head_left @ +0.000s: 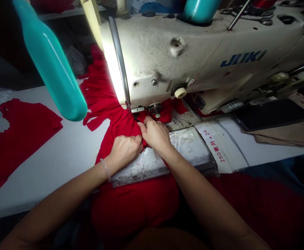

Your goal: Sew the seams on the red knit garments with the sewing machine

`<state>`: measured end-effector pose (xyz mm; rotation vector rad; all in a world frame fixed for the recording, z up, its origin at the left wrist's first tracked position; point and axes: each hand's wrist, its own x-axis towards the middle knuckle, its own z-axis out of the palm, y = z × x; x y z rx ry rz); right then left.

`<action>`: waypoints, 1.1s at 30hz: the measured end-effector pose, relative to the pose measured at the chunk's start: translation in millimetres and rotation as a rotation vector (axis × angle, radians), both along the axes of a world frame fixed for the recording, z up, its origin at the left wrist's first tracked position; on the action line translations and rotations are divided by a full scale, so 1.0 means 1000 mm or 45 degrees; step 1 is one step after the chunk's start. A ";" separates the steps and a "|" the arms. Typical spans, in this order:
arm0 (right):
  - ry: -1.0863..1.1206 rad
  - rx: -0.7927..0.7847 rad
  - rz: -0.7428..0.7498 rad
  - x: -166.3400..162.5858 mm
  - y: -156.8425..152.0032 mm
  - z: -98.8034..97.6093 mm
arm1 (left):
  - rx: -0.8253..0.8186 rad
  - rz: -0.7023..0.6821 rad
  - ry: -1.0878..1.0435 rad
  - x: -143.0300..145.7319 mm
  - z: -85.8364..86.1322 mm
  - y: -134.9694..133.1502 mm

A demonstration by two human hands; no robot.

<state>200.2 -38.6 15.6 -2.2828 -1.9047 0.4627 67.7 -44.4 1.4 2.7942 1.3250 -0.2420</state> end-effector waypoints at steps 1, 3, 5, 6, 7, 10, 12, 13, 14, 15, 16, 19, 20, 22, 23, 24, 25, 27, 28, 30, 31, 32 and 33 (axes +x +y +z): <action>0.002 0.000 -0.001 0.000 0.000 0.000 | -0.004 0.004 -0.002 0.000 0.001 0.000; -0.013 0.007 -0.004 -0.001 -0.001 0.000 | -0.007 0.010 -0.005 0.000 0.002 0.000; -0.032 0.017 -0.007 -0.003 -0.001 0.000 | -0.007 0.012 0.002 0.001 0.002 0.000; -0.042 0.022 -0.007 -0.003 0.000 0.000 | -0.007 0.011 0.010 0.001 0.002 0.000; -0.051 0.025 -0.007 -0.004 0.000 0.000 | -0.003 0.012 0.019 0.001 0.002 0.000; -0.069 0.022 -0.004 -0.003 0.002 0.000 | 0.021 0.008 0.050 0.001 0.000 0.001; -0.072 0.011 0.008 -0.001 0.001 0.002 | 0.043 0.003 0.065 -0.001 -0.001 0.000; -0.072 0.004 0.022 0.000 0.000 0.003 | 0.048 0.001 0.068 -0.002 -0.001 0.000; -0.072 -0.003 0.038 0.003 -0.002 0.004 | 0.047 -0.002 0.068 -0.004 0.000 -0.001; -0.073 -0.009 0.055 0.005 -0.004 0.005 | 0.041 -0.007 0.069 -0.007 0.000 -0.002; -0.075 -0.013 0.069 0.008 -0.006 0.007 | 0.032 -0.014 0.075 -0.009 0.000 -0.003; -0.090 -0.017 0.096 0.018 -0.012 0.008 | 0.000 -0.053 0.105 -0.013 0.003 -0.005; -0.098 -0.015 0.103 0.020 -0.013 0.008 | -0.016 -0.067 0.101 -0.013 0.003 -0.004; -0.111 -0.009 0.118 0.025 -0.014 0.007 | -0.061 -0.084 0.015 -0.013 0.006 0.001; -0.118 -0.007 0.125 0.027 -0.014 0.006 | -0.073 -0.075 -0.075 -0.013 0.008 0.005; -0.126 -0.003 0.131 0.029 -0.014 0.006 | -0.061 -0.044 -0.192 -0.013 0.010 0.010; -0.134 0.004 0.139 0.030 -0.015 0.005 | -0.021 0.007 -0.322 -0.014 0.011 0.016; -0.153 0.031 0.154 0.031 -0.017 0.004 | 0.118 0.125 -0.553 -0.016 0.014 0.030; -0.164 0.047 0.165 0.031 -0.018 0.003 | 0.189 0.171 -0.615 -0.017 0.014 0.037; -0.186 0.073 0.193 0.031 -0.022 0.001 | 0.267 0.193 -0.625 -0.020 0.011 0.051; -0.199 0.080 0.208 0.031 -0.023 0.000 | 0.272 0.173 -0.599 -0.022 0.007 0.056; -0.215 0.084 0.222 0.031 -0.025 -0.001 | 0.269 0.147 -0.575 -0.024 0.004 0.061; -0.230 0.088 0.239 0.031 -0.025 -0.002 | 0.263 0.119 -0.568 -0.026 -0.001 0.066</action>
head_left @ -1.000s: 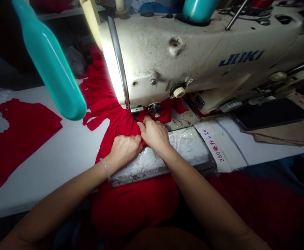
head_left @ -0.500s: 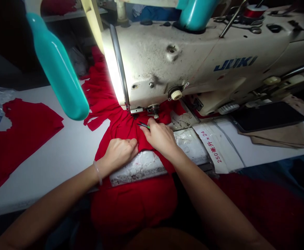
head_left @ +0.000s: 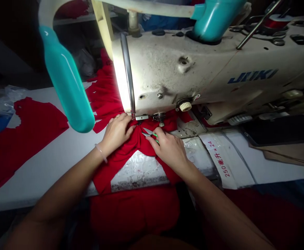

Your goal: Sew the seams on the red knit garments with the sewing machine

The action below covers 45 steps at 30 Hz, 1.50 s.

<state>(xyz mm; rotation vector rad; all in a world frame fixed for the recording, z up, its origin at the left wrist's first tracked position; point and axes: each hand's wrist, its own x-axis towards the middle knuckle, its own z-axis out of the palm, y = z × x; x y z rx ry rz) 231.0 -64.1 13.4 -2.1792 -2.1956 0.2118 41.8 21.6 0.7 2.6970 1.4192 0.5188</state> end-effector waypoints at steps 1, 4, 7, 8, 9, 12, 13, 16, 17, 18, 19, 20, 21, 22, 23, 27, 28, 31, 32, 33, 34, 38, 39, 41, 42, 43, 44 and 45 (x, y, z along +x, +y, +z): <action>-0.014 0.006 0.020 0.000 0.000 -0.001 | 0.005 -0.026 -0.015 -0.002 -0.004 0.004; -0.048 0.039 0.097 -0.002 0.002 -0.005 | 0.027 -0.034 -0.203 -0.006 -0.013 0.015; -0.071 0.069 0.177 -0.005 0.008 -0.006 | -0.055 0.058 -0.486 -0.006 -0.013 0.021; -0.081 0.066 0.204 -0.006 0.010 -0.006 | -0.111 0.089 -0.568 -0.005 -0.010 0.021; -0.091 0.057 0.230 -0.006 0.012 -0.006 | -0.167 0.111 -0.637 -0.005 -0.007 0.020; -0.102 0.028 0.270 -0.006 0.013 -0.006 | -0.283 0.130 -0.768 -0.004 0.003 0.013; -0.095 0.024 0.269 -0.006 0.013 -0.006 | -0.302 0.130 -0.776 -0.005 0.006 0.011; -0.074 0.018 0.203 -0.004 0.011 -0.005 | -0.302 0.165 -0.706 -0.009 0.007 0.009; -0.072 0.016 0.169 -0.003 0.010 -0.005 | -0.283 0.177 -0.660 -0.011 0.006 0.010; -0.072 0.014 0.136 -0.002 0.010 -0.005 | -0.263 0.171 -0.599 -0.012 0.005 0.012; -0.074 0.013 0.106 -0.002 0.010 -0.004 | -0.244 0.143 -0.520 -0.012 0.003 0.013; -0.075 0.009 0.084 -0.001 0.010 -0.004 | -0.233 0.096 -0.419 -0.012 0.002 0.014; -0.075 0.004 0.070 -0.001 0.010 -0.004 | -0.225 0.046 -0.301 -0.011 0.001 0.015; -0.074 0.001 0.061 -0.001 0.010 -0.005 | -0.216 0.005 -0.172 -0.009 0.002 0.015; -0.071 0.005 0.058 -0.001 0.010 -0.007 | -0.201 -0.013 -0.046 -0.008 0.003 0.015; -0.046 0.101 0.060 -0.002 0.007 -0.018 | -0.211 -0.013 0.251 -0.003 0.011 0.015; -0.041 0.129 0.056 -0.002 0.006 -0.021 | -0.268 -0.027 0.223 -0.002 0.012 0.015; -0.025 0.182 0.028 -0.003 0.005 -0.027 | -0.564 -0.038 -0.169 -0.002 0.012 0.015; -0.018 0.192 0.022 -0.003 0.005 -0.028 | -0.673 -0.029 -0.360 -0.001 0.010 0.014; -0.010 0.197 0.019 -0.002 0.005 -0.029 | -0.769 -0.023 -0.551 0.000 0.008 0.013; -0.004 0.201 0.018 -0.002 0.005 -0.029 | -0.847 -0.017 -0.729 0.001 0.005 0.012; 0.011 0.213 0.010 -0.001 0.005 -0.029 | -0.912 0.070 -1.186 0.008 -0.004 0.012; 0.016 0.215 0.005 -0.001 0.005 -0.029 | -0.892 0.093 -1.239 0.009 -0.005 0.013; 0.023 0.210 -0.007 -0.002 0.005 -0.029 | -0.797 0.147 -1.271 0.010 -0.006 0.017; 0.024 0.201 -0.018 -0.003 0.005 -0.029 | -0.728 0.178 -1.231 0.009 -0.006 0.019; 0.022 0.190 -0.030 -0.003 0.005 -0.028 | -0.650 0.213 -1.153 0.007 -0.006 0.021; 0.020 0.177 -0.042 -0.004 0.006 -0.027 | -0.564 0.246 -1.046 0.004 -0.005 0.023; 0.019 0.164 -0.051 -0.004 0.006 -0.026 | -0.485 0.266 -0.925 0.002 -0.005 0.024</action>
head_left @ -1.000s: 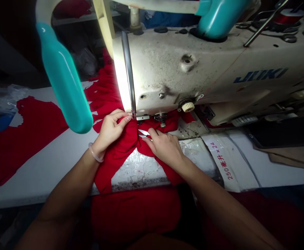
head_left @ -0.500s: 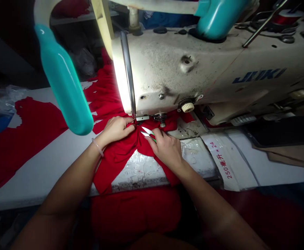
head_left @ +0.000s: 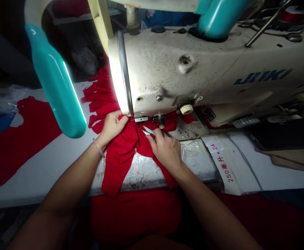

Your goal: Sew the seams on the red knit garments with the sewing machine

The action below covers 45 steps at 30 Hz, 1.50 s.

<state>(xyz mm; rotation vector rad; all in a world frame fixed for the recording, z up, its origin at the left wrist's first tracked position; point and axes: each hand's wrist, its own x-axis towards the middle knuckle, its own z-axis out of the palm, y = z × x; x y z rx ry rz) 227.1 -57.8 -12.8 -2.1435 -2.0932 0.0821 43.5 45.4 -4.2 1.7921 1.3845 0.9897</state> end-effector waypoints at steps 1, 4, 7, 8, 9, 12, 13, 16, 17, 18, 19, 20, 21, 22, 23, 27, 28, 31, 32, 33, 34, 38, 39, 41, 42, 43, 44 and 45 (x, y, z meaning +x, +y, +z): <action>0.002 -0.013 -0.008 0.000 0.000 0.001 | 0.050 0.006 0.120 -0.003 0.000 0.001; 0.023 -0.046 -0.003 0.000 0.002 0.007 | 0.176 -0.023 0.306 -0.009 -0.001 0.001; 0.034 -0.071 0.016 0.000 0.003 0.013 | 0.319 -0.086 0.400 -0.013 -0.003 -0.001; 0.034 -0.081 0.024 -0.001 0.003 0.014 | 0.347 -0.123 0.435 -0.014 -0.003 -0.002; 0.031 -0.089 0.029 -0.002 0.003 0.014 | 0.365 -0.154 0.477 -0.015 -0.003 -0.004; 0.017 -0.092 0.022 -0.004 0.003 0.012 | 0.453 -0.115 0.662 -0.017 0.003 -0.017; 0.015 -0.077 0.014 -0.005 0.003 0.010 | 0.504 -0.070 0.731 -0.016 0.007 -0.023; 0.044 -0.025 -0.026 -0.005 0.001 0.007 | 0.590 -0.108 0.913 -0.007 0.016 -0.044; 0.065 -0.017 -0.044 -0.004 0.000 0.006 | 0.571 -0.171 0.962 -0.002 0.017 -0.050; 0.088 -0.015 -0.067 -0.003 0.000 0.005 | 0.538 -0.221 1.011 0.003 0.017 -0.055; 0.110 -0.018 -0.090 -0.002 -0.001 0.005 | 0.501 -0.244 1.068 0.007 0.016 -0.058; 0.133 -0.022 -0.113 -0.001 -0.001 0.005 | 0.467 -0.236 1.130 0.011 0.014 -0.059; 0.161 -0.022 -0.135 0.000 0.000 0.005 | 0.436 -0.210 1.191 0.015 0.013 -0.059; 0.198 -0.014 -0.155 0.001 0.000 0.005 | 0.409 -0.179 1.244 0.018 0.011 -0.058; 0.249 0.000 -0.170 0.003 0.000 0.004 | 0.383 -0.153 1.291 0.020 0.010 -0.055; 0.518 0.062 -0.137 0.013 -0.001 0.003 | 0.295 -0.233 1.391 0.026 0.014 -0.042; 0.565 0.058 -0.111 0.015 -0.002 0.004 | 0.277 -0.299 1.407 0.027 0.016 -0.041; 0.604 0.000 -0.050 0.021 -0.006 0.008 | 0.251 -0.460 1.434 0.027 0.018 -0.043; 0.583 -0.028 -0.036 0.021 -0.007 0.010 | 0.260 -0.485 1.434 0.026 0.017 -0.046; 0.545 -0.056 -0.023 0.021 -0.007 0.012 | 0.274 -0.501 1.434 0.026 0.016 -0.049; 0.497 -0.084 -0.007 0.021 -0.006 0.015 | 0.287 -0.511 1.433 0.025 0.015 -0.053; 0.291 -0.212 0.052 0.013 0.002 0.026 | 0.303 -0.522 1.467 0.028 0.010 -0.065; 0.247 -0.239 0.057 0.011 0.004 0.028 | 0.297 -0.525 1.472 0.030 0.010 -0.067; 0.185 -0.280 0.054 0.007 0.009 0.032 | 0.281 -0.527 1.476 0.032 0.009 -0.069; 0.171 -0.289 0.048 0.005 0.011 0.033 | 0.274 -0.526 1.479 0.033 0.009 -0.070; 0.169 -0.298 0.039 0.004 0.013 0.033 | 0.269 -0.522 1.485 0.034 0.009 -0.071; 0.179 -0.308 0.028 0.003 0.015 0.034 | 0.266 -0.518 1.495 0.034 0.009 -0.071; 0.196 -0.322 0.017 0.002 0.016 0.034 | 0.263 -0.516 1.505 0.034 0.009 -0.071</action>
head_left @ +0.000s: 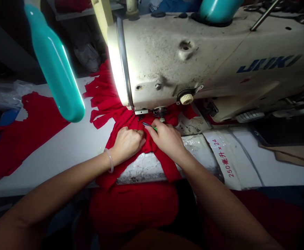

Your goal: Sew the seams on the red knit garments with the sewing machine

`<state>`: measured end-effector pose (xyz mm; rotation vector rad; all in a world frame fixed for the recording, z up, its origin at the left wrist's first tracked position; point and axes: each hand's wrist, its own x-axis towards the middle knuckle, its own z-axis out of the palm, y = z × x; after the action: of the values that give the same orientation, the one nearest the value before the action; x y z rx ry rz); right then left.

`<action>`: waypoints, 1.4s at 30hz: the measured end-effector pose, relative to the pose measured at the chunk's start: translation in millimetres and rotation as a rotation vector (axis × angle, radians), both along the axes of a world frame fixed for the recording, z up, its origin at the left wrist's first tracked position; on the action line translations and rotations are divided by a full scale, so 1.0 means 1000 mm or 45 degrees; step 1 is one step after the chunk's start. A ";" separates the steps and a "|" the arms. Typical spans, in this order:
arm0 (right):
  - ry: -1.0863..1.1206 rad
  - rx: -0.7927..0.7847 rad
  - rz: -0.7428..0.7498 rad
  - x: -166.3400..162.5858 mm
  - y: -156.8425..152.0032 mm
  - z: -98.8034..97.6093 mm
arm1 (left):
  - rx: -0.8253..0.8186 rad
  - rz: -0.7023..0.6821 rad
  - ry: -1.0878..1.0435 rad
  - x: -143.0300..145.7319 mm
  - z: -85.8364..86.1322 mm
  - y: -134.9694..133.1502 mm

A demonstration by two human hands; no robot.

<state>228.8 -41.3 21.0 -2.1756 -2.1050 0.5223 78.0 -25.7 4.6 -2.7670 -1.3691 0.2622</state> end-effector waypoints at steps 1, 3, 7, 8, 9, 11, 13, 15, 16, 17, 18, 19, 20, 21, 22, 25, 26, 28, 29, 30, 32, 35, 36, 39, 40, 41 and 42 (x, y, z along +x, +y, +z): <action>0.019 -0.016 -0.011 -0.001 0.002 0.000 | 0.001 0.002 0.008 0.000 0.000 0.000; 0.059 -0.052 -0.029 -0.001 0.006 -0.001 | 0.008 0.007 0.015 0.000 0.001 0.000; 0.150 -0.091 -0.053 0.000 0.016 -0.003 | 0.031 0.004 0.013 0.002 0.003 0.001; 0.170 -0.101 -0.059 0.000 0.018 -0.003 | 0.037 0.000 0.015 0.002 0.003 0.001; 0.185 -0.113 -0.067 0.000 0.019 -0.003 | 0.042 -0.006 0.019 0.002 0.003 0.002; 0.199 -0.138 -0.076 0.000 0.021 -0.002 | 0.052 -0.024 0.028 0.002 0.003 0.002; 0.200 -0.153 -0.075 0.000 0.021 -0.002 | 0.056 -0.039 0.037 0.003 0.002 0.003; 0.188 -0.138 -0.066 0.000 0.020 -0.002 | 0.054 -0.045 0.046 0.003 0.003 0.003; 0.179 -0.127 -0.062 0.000 0.020 -0.002 | 0.050 -0.048 0.050 0.002 0.003 0.003; 0.170 -0.116 -0.061 0.001 0.020 -0.003 | 0.043 -0.052 0.055 0.002 0.004 0.003; 0.163 -0.108 -0.061 0.002 0.020 -0.003 | 0.034 -0.058 0.062 0.002 0.005 0.004; 0.161 -0.106 -0.064 0.002 0.020 -0.004 | 0.025 -0.066 0.069 0.001 0.006 0.005; 0.163 -0.108 -0.066 0.003 0.021 -0.004 | 0.017 -0.078 0.076 -0.001 0.007 0.006; 0.170 -0.114 -0.066 0.004 0.021 -0.005 | 0.011 -0.092 0.081 -0.002 0.008 0.007; 0.177 -0.118 -0.065 0.005 0.022 -0.004 | 0.005 -0.111 0.083 -0.005 0.010 0.008; 0.198 -0.134 -0.059 0.006 0.022 -0.004 | -0.027 -0.172 0.094 -0.015 0.012 0.013; 0.207 -0.140 -0.058 0.006 0.021 -0.003 | -0.039 -0.188 0.096 -0.018 0.012 0.014; 0.227 -0.144 -0.062 0.006 0.019 -0.004 | -0.023 -0.211 0.082 -0.024 0.012 0.015; 0.240 -0.140 -0.063 0.006 0.018 -0.004 | 0.007 -0.213 0.067 -0.025 0.012 0.014; 0.252 -0.131 -0.065 0.005 0.017 -0.005 | 0.044 -0.197 0.050 -0.026 0.011 0.013; 0.269 -0.104 -0.074 0.005 0.016 -0.006 | 0.108 -0.093 0.007 -0.024 0.009 0.009; 0.291 -0.073 -0.083 0.006 0.014 -0.007 | 0.071 0.154 -0.129 -0.017 0.007 0.005; 0.301 -0.068 -0.086 0.006 0.014 -0.007 | 0.040 0.206 -0.184 -0.015 0.007 0.004; 0.321 -0.066 -0.082 0.009 0.013 -0.006 | -0.009 0.244 -0.272 -0.010 0.005 0.002; 0.319 -0.068 -0.079 0.010 0.013 -0.006 | -0.008 0.238 -0.274 -0.008 0.004 0.001; 0.311 -0.067 -0.075 0.010 0.013 -0.006 | -0.004 0.233 -0.268 -0.008 0.003 0.000; 0.298 -0.065 -0.070 0.009 0.013 -0.005 | 0.004 0.230 -0.259 -0.007 0.002 -0.001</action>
<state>238.3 -28.4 16.0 -2.0744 -1.9260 0.7913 71.0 -26.4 6.5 -2.7329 -1.6664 -0.0175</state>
